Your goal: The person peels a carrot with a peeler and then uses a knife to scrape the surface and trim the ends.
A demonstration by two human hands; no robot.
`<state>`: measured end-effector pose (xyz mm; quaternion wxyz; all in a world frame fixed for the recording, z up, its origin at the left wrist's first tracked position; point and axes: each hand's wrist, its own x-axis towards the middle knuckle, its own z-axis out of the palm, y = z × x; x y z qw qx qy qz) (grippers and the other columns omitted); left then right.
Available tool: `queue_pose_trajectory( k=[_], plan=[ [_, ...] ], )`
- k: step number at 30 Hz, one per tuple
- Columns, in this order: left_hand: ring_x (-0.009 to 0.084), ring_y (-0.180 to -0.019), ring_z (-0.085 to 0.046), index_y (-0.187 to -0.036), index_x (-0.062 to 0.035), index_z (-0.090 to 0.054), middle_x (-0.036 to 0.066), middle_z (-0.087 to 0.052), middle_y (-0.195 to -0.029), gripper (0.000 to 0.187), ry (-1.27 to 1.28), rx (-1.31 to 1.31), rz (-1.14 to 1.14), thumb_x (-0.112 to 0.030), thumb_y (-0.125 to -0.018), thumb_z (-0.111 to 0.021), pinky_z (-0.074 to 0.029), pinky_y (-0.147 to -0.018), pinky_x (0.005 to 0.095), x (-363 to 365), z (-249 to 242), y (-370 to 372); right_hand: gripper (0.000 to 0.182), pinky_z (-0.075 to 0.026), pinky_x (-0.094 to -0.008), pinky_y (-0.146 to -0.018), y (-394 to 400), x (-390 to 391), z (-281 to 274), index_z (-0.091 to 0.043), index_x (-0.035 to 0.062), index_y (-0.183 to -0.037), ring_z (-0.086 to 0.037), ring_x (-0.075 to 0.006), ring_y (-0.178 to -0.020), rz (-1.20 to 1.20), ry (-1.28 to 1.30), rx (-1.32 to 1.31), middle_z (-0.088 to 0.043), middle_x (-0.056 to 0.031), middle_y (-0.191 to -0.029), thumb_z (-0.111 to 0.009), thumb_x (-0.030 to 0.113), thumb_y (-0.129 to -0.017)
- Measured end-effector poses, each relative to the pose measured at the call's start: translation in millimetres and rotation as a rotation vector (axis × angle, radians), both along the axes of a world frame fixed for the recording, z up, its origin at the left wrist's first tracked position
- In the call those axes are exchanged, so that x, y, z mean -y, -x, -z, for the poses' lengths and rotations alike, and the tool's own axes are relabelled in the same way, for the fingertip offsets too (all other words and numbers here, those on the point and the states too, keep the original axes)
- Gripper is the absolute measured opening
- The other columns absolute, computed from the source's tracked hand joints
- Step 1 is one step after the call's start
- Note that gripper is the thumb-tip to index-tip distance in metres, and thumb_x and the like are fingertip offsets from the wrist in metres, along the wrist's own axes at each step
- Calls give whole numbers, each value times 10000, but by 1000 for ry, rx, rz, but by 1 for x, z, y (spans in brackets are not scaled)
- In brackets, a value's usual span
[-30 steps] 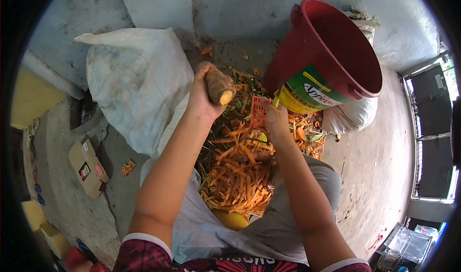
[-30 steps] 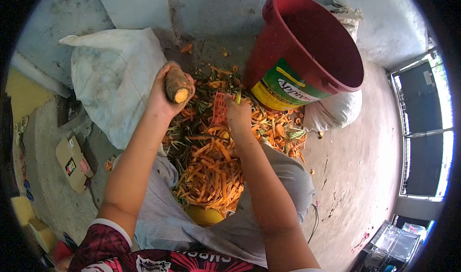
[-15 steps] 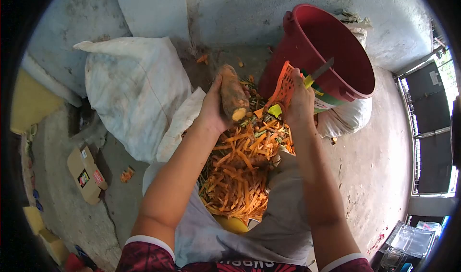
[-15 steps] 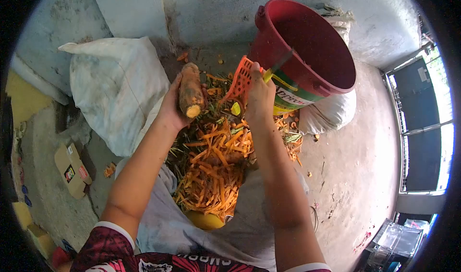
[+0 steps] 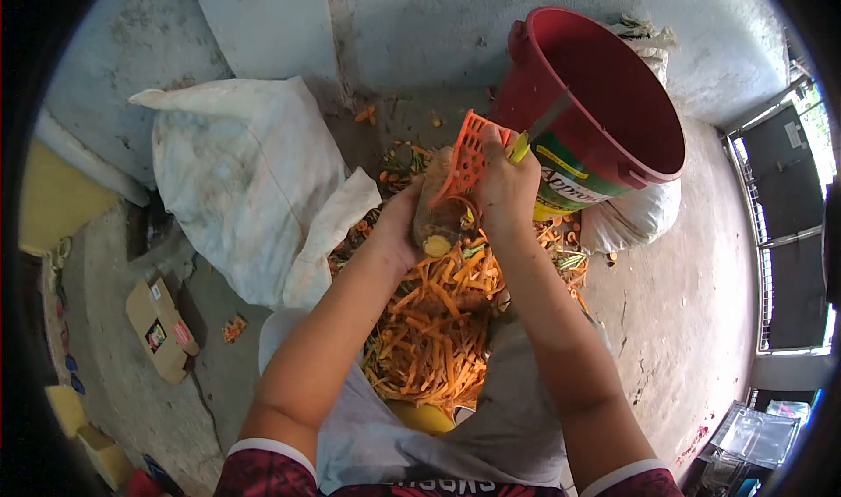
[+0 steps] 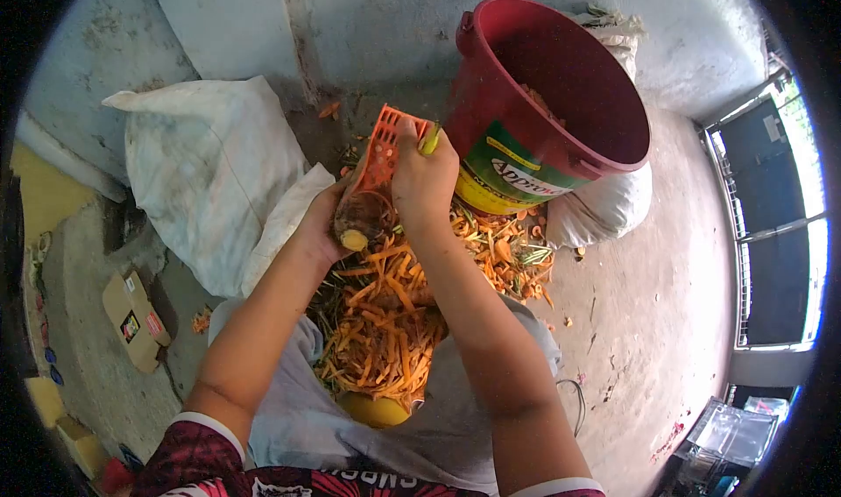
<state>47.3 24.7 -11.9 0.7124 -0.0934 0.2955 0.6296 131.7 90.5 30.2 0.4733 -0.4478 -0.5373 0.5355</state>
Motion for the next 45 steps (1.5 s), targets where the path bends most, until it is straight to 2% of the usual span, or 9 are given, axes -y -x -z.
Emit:
queue_pose_trajectory(
  k=[8,14,17,27,32,35,38,41,45],
  plan=[
    [204,-741,-577,-989,-51,-478,103,-567,-879,286,-157,48,103,-248,-880,-302,-497,-637,350,5,6,1,240,-387,-239,-575,-1,16,-8,-534,-8,-820,-450,-87,-606,-14,-106,240,-515,-31,-660,-478,224,-842],
    [192,-725,-578,-972,-53,-489,97,-572,-863,313,-71,-56,121,-287,-885,-301,-494,-639,346,3,2,0,244,-387,-348,-518,-1,14,4,-503,-36,-789,-511,-295,-539,48,-284,438,-520,-162,-597,-451,196,-842],
    [176,-721,-576,-970,-66,-493,79,-576,-853,325,32,-211,150,-317,-884,-305,-490,-634,339,4,-18,-2,252,-386,-368,-521,-1,9,4,-503,-40,-777,-514,-338,-564,64,-263,487,-521,-181,-605,-450,198,-840],
    [166,-688,-573,-953,-81,-497,56,-582,-819,326,79,-274,181,-337,-881,-309,-490,-603,315,-1,-8,1,279,-381,-371,-535,0,-2,13,-486,-41,-734,-503,-328,-564,8,-173,506,-506,-185,-592,-458,217,-835],
    [176,-713,-576,-1021,-62,-458,69,-555,-849,281,-42,-80,81,-256,-889,-303,-504,-609,331,1,-3,0,286,-371,-359,-532,3,3,9,-467,-35,-713,-482,-297,-546,-8,-91,400,-496,-171,-594,-447,220,-842],
    [181,-729,-571,-1023,-65,-461,72,-555,-858,287,-62,-48,88,-267,-885,-312,-499,-622,336,3,0,1,258,-375,-289,-524,3,6,9,-523,-30,-793,-445,-135,-530,-68,-80,441,-493,-77,-576,-469,219,-838],
    [184,-730,-567,-1022,-67,-464,76,-553,-875,296,-85,-46,106,-283,-882,-319,-495,-620,333,4,-1,5,254,-379,-278,-535,3,9,4,-523,-29,-796,-450,-118,-554,-88,-90,429,-508,-66,-609,-468,214,-841],
    [192,-746,-565,-1033,-70,-463,82,-550,-901,307,-132,-31,122,-295,-881,-318,-492,-627,335,1,5,7,248,-388,-265,-556,5,9,11,-524,-27,-806,-461,-107,-585,-15,-140,306,-525,-55,-651,-466,211,-845],
    [175,-713,-578,-966,-68,-501,74,-574,-857,265,-110,-4,73,-276,-859,-376,-501,-608,325,2,7,5,257,-392,-307,-545,3,8,15,-507,-28,-804,-488,-206,-549,-1,-186,263,-518,-118,-622,-463,222,-843]
  ],
)
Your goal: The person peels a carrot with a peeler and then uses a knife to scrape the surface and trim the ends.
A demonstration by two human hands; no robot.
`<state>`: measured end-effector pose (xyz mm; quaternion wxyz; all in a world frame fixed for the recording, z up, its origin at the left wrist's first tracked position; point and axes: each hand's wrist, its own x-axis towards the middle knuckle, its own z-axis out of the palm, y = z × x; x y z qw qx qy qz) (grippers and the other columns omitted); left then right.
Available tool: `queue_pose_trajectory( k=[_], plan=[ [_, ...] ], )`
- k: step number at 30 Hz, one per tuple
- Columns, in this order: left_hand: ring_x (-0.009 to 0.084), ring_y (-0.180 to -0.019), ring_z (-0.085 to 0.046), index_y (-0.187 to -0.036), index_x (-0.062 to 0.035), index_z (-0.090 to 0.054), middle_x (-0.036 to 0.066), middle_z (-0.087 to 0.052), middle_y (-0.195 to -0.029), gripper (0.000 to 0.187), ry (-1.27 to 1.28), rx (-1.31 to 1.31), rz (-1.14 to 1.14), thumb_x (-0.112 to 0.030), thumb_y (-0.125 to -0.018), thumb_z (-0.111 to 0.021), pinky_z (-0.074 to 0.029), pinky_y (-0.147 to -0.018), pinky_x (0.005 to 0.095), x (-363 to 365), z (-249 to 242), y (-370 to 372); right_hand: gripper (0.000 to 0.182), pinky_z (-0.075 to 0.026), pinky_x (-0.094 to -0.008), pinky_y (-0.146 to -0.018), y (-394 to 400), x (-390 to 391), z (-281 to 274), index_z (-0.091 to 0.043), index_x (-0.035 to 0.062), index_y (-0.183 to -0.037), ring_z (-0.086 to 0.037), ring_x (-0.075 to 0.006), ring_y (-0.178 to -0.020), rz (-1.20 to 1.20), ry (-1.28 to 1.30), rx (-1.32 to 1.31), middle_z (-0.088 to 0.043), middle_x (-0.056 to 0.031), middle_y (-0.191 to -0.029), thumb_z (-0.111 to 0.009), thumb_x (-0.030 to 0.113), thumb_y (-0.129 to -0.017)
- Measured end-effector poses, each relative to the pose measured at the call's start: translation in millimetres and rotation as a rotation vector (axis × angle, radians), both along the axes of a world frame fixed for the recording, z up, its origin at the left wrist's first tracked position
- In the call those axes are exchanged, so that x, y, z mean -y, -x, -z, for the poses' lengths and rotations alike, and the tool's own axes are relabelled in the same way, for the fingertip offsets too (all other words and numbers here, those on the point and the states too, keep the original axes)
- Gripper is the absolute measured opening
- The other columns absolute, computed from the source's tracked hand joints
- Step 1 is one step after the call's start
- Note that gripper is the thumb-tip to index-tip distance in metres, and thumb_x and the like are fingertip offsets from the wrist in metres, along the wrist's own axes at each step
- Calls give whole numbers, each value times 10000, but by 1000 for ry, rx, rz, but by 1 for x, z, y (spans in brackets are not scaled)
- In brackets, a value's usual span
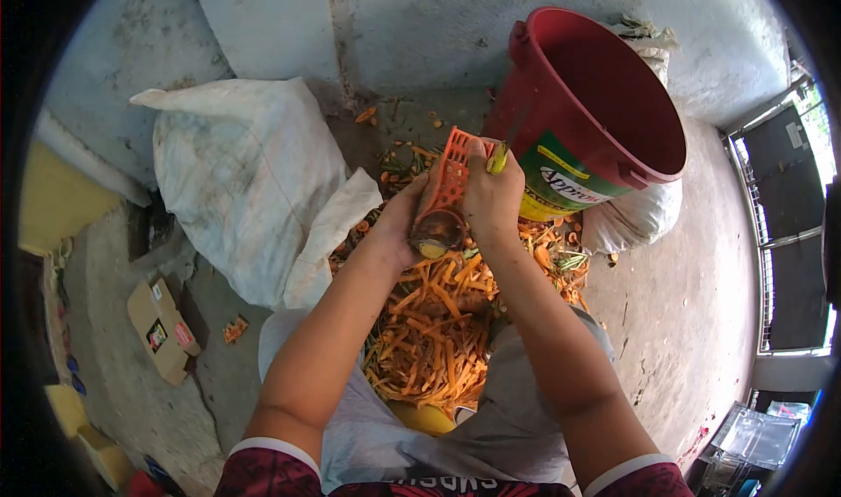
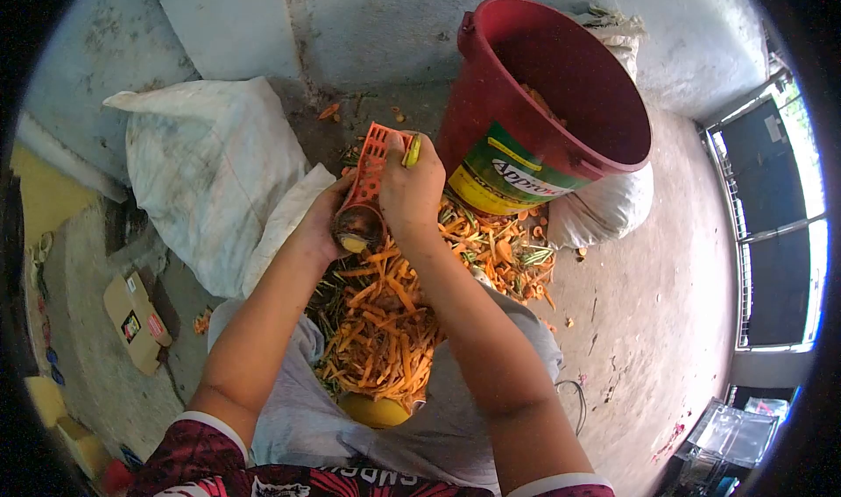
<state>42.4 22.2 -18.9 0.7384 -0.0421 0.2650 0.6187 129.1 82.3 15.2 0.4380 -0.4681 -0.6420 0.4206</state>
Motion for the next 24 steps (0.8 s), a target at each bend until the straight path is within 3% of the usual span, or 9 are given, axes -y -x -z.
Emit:
queue_pose_trajectory(
  k=[5,14,21,23,24],
  plan=[
    [191,-731,-571,-979,-74,-502,82,-574,-859,300,131,-104,-39,-318,-863,-371,-491,-622,336,3,-19,-1,252,-384,-306,-534,2,13,-8,-505,-26,-805,-471,-179,-537,-2,-82,5,-507,-98,-613,-460,218,-847],
    [210,-698,-565,-970,-67,-498,90,-574,-857,320,52,-4,55,-329,-873,-342,-481,-609,343,-1,-2,-1,230,-372,-308,-513,-3,-2,-7,-501,-25,-796,-441,-168,-510,50,171,-18,-487,-95,-593,-442,190,-853],
    [192,-681,-571,-986,-61,-492,84,-575,-844,323,82,-7,39,-314,-880,-321,-488,-591,318,-1,-7,-4,229,-393,-301,-544,-2,4,-8,-511,-30,-808,-489,-176,-552,34,-2,65,-527,-111,-636,-452,188,-844],
    [179,-682,-574,-988,-53,-490,84,-574,-833,329,64,-113,74,-317,-881,-323,-489,-580,301,3,-11,-5,226,-405,-278,-588,-1,8,-11,-525,-26,-808,-507,-159,-604,49,26,88,-556,-101,-685,-452,185,-840],
    [173,-682,-575,-988,-49,-489,83,-573,-828,333,54,-167,91,-318,-882,-324,-490,-575,292,5,-12,-6,222,-404,-283,-584,-3,5,-6,-522,-24,-804,-507,-172,-601,96,-89,150,-552,-110,-680,-457,186,-837]
  ],
)
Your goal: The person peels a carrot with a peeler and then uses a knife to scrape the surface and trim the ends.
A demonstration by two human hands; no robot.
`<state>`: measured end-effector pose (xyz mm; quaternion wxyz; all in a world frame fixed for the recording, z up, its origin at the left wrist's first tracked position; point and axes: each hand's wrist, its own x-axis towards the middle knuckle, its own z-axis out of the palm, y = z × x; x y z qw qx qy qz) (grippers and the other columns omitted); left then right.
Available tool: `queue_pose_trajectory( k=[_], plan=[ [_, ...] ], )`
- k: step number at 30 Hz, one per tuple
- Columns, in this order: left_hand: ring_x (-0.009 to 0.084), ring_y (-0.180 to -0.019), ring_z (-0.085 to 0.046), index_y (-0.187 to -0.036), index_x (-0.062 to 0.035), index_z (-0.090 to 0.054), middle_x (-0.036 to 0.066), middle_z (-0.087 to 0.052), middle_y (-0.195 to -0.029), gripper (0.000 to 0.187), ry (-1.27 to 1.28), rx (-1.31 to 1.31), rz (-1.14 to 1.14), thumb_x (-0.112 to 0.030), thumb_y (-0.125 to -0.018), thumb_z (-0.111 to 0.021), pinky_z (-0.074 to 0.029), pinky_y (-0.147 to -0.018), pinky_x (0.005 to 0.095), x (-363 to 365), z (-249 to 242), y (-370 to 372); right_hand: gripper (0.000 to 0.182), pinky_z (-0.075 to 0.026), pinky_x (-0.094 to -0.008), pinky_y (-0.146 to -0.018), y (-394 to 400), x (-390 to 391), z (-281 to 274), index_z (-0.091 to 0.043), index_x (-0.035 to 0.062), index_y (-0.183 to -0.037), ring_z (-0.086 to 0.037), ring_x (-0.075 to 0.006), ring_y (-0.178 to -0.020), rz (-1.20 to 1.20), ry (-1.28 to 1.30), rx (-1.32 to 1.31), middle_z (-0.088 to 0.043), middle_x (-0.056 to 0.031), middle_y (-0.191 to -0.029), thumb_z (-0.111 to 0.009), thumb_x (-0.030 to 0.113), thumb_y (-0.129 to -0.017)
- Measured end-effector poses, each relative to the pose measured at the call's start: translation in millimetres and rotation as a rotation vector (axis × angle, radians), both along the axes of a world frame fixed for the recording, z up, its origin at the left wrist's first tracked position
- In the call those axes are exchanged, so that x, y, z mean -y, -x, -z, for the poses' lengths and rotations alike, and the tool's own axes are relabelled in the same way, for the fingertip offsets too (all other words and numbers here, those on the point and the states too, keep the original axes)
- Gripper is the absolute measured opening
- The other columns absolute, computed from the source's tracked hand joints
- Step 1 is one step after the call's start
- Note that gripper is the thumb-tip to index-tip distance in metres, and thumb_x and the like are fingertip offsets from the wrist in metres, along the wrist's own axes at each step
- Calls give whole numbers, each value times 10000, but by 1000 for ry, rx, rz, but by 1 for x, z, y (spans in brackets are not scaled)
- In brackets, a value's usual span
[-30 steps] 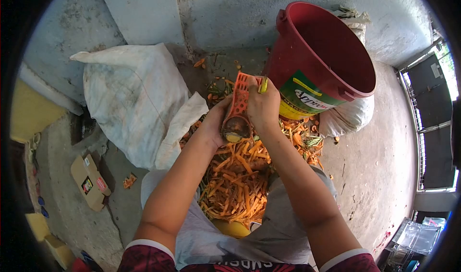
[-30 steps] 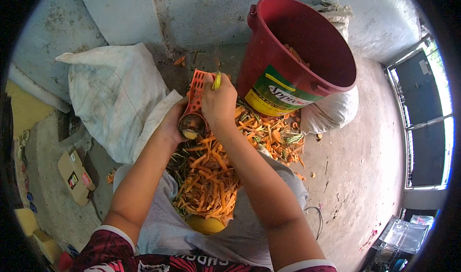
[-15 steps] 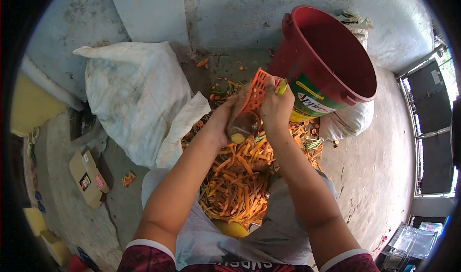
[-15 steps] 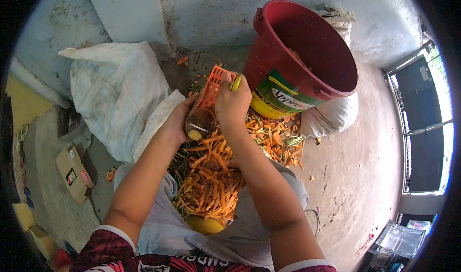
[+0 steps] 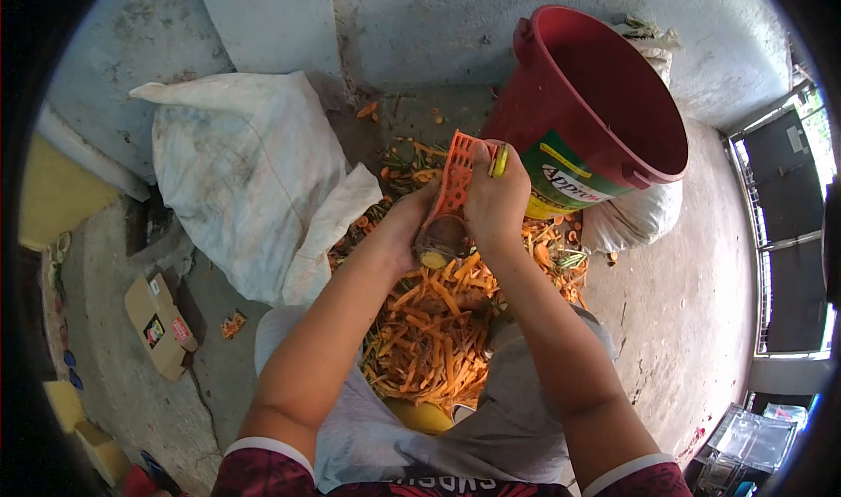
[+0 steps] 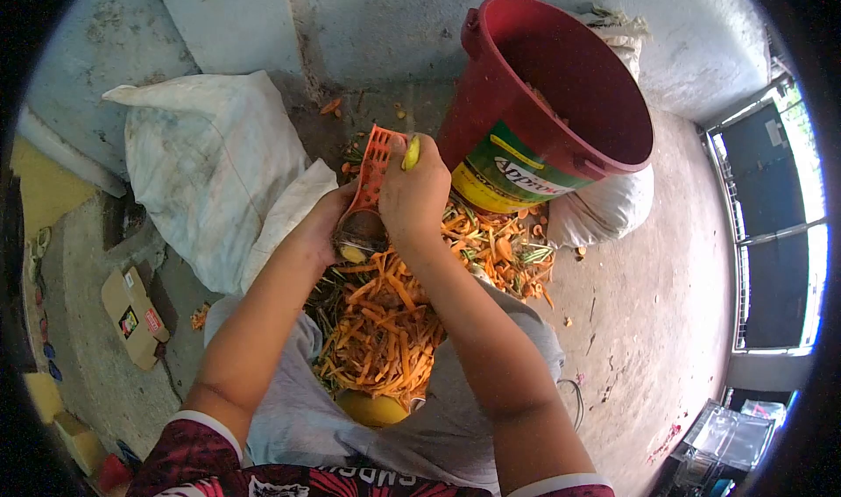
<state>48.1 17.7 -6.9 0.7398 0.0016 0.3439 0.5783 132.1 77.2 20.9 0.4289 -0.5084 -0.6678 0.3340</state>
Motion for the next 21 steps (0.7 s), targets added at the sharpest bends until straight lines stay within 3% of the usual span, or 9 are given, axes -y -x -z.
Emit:
queue_pose_trajectory(
  k=[3,4,6,9,10,13,15,18,21],
  plan=[
    [162,-684,-574,-983,-28,-482,86,-565,-803,353,-19,-251,265,-334,-878,-343,-490,-565,270,6,0,5,204,-390,-327,-556,-17,-28,16,-500,-16,-772,-493,-231,-581,148,-291,80,-523,-155,-648,-471,178,-826],
    [163,-681,-572,-983,-21,-478,89,-562,-795,359,-27,-242,289,-339,-875,-350,-489,-562,270,9,-2,6,177,-404,-367,-542,-32,-55,21,-502,3,-789,-537,-300,-612,254,-169,146,-544,-170,-672,-473,177,-812],
    [165,-676,-570,-983,-9,-471,94,-555,-780,374,-40,-218,341,-348,-871,-363,-488,-557,270,17,-6,3,220,-384,-362,-510,-51,-77,20,-505,-1,-773,-497,-283,-534,455,-298,173,-523,-148,-609,-466,209,-825],
    [180,-643,-569,-993,-5,-464,109,-551,-763,394,-59,-159,277,-366,-864,-375,-487,-538,281,20,-10,7,235,-383,-350,-504,-71,-102,28,-506,-13,-776,-491,-271,-512,431,-110,-85,-512,-140,-575,-465,213,-825],
    [183,-628,-568,-994,-5,-463,111,-551,-759,390,-39,-151,248,-362,-863,-378,-487,-531,282,18,-10,8,218,-386,-311,-515,-74,-102,32,-508,-20,-785,-489,-199,-531,408,-58,-131,-516,-105,-597,-460,187,-835],
    [188,-600,-569,-996,-9,-463,115,-553,-758,369,-36,-63,176,-344,-863,-383,-490,-524,287,11,-2,8,203,-385,-269,-536,-42,-54,14,-510,-15,-793,-464,-128,-573,93,-20,-342,-512,-70,-632,-457,173,-846],
    [186,-607,-573,-994,-16,-468,114,-560,-776,344,-108,70,164,-323,-864,-383,-495,-534,289,6,7,8,208,-380,-242,-558,-23,-18,-1,-505,-10,-799,-436,-95,-608,-8,77,-243,-504,-50,-657,-449,182,-857],
    [175,-640,-579,-966,-37,-487,103,-571,-807,288,-50,38,71,-281,-862,-376,-500,-552,296,1,8,7,236,-387,-253,-551,-12,7,-13,-500,-15,-812,-450,-110,-586,-101,41,-126,-508,-62,-647,-447,210,-859],
    [148,-699,-575,-980,-63,-497,78,-566,-849,308,50,4,118,-311,-874,-348,-498,-570,293,1,1,3,257,-391,-270,-540,-8,13,-8,-496,-21,-824,-456,-130,-558,-124,101,-138,-507,-77,-628,-449,229,-857]
  ],
)
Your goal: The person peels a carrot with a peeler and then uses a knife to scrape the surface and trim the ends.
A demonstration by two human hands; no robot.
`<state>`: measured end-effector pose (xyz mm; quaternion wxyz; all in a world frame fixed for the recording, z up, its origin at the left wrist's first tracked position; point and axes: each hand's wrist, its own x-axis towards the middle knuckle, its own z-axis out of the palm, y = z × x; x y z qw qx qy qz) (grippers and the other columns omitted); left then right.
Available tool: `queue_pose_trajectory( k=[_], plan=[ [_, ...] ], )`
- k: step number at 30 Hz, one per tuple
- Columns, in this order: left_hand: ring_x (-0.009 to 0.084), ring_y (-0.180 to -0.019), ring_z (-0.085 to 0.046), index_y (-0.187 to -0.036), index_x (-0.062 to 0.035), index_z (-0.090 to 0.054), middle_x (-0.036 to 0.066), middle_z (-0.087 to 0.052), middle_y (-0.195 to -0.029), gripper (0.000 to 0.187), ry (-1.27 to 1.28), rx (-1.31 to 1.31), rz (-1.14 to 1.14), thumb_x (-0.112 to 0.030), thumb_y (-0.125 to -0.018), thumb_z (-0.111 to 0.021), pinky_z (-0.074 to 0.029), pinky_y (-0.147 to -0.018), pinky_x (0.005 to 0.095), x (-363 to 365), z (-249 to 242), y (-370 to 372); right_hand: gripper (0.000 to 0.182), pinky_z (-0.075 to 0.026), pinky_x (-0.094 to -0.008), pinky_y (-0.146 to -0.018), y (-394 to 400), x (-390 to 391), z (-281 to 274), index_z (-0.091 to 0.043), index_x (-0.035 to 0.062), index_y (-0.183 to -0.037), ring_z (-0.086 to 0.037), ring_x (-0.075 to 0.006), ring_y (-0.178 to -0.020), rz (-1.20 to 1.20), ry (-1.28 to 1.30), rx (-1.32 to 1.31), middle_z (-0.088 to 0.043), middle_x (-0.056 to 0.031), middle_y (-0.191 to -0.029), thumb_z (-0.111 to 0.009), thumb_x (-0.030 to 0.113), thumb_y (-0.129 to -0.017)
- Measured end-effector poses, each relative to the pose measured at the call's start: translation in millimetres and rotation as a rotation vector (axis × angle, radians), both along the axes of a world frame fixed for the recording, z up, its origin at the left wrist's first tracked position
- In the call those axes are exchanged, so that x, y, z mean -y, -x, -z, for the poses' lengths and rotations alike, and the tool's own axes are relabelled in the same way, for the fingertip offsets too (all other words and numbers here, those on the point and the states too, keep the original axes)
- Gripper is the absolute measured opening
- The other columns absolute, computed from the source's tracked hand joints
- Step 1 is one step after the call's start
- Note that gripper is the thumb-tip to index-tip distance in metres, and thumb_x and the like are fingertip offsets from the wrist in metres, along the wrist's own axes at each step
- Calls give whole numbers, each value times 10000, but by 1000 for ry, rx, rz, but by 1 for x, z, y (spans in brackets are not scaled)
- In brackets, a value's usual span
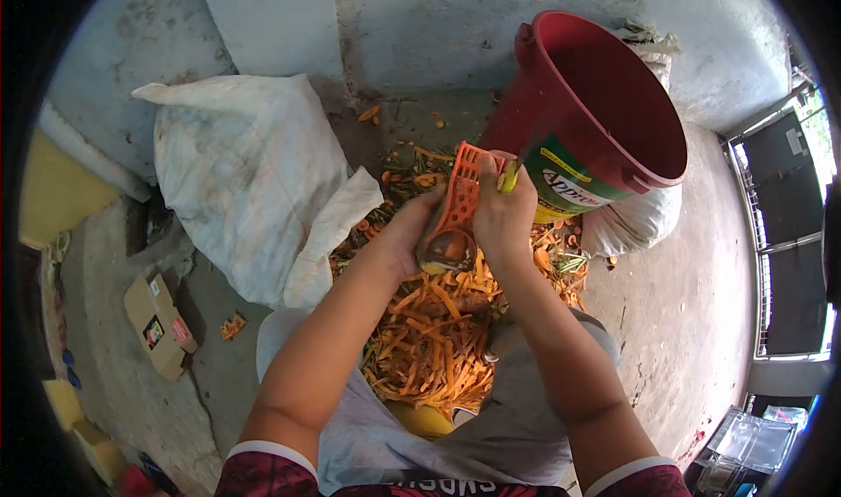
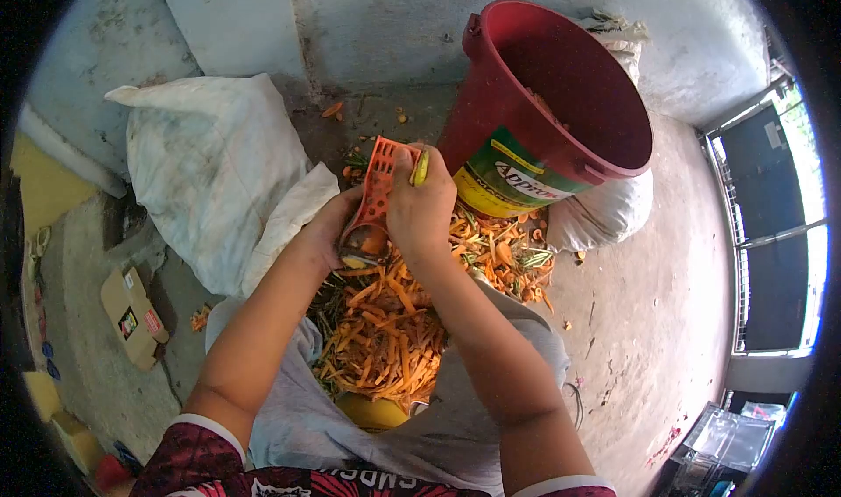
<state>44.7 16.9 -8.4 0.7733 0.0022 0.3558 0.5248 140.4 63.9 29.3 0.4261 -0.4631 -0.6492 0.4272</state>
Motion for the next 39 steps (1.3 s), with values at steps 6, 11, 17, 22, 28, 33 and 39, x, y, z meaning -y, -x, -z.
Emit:
queue_pose_trajectory(
  k=[6,11,17,22,28,33,39],
  plan=[
    [138,-706,-572,-996,-70,-493,70,-566,-858,283,19,-132,26,-285,-874,-355,-495,-590,277,-2,-2,-8,207,-406,-359,-547,-4,-2,3,-490,-13,-838,-538,-295,-612,77,-105,245,-536,-179,-667,-472,193,-830],
    [133,-672,-573,-1016,-34,-485,79,-566,-830,353,-76,-301,236,-336,-864,-385,-495,-566,278,10,-10,-8,113,-407,-363,-533,-44,-72,17,-489,14,-809,-551,-289,-635,357,-226,166,-547,-157,-679,-467,125,-798],
    [148,-663,-577,-998,-38,-497,83,-570,-840,372,-52,-161,190,-365,-856,-395,-495,-574,268,15,-10,1,183,-374,-296,-498,-64,-98,23,-498,2,-777,-464,-151,-520,406,-155,-123,-501,-73,-596,-456,169,-841],
    [159,-619,-579,-975,-48,-504,74,-580,-812,300,-58,-13,25,-293,-872,-364,-499,-540,273,4,13,2,211,-384,-284,-541,-11,-22,4,-499,-6,-804,-461,-142,-572,112,-165,11,-507,-81,-630,-459,197,-848],
    [157,-602,-583,-922,-64,-510,57,-585,-772,254,-15,-50,-27,-241,-873,-335,-494,-484,270,10,-13,-4,264,-397,-308,-560,1,2,6,-497,-26,-871,-494,-215,-566,30,-107,121,-510,-134,-620,-456,234,-849],
    [125,-622,-571,-946,-57,-518,59,-578,-802,327,-38,-212,182,-346,-857,-393,-484,-526,263,11,3,-7,265,-396,-295,-597,-6,-4,8,-503,-4,-819,-497,-187,-640,172,-199,215,-527,-96,-701,-459,256,-846],
    [170,-683,-586,-1010,-29,-498,98,-581,-875,385,-99,-237,391,-366,-854,-399,-499,-597,281,30,-12,-4,118,-405,-291,-524,-74,-114,31,-483,4,-773,-522,-188,-579,647,-145,148,-533,-99,-652,-473,118,-803]
  ],
)
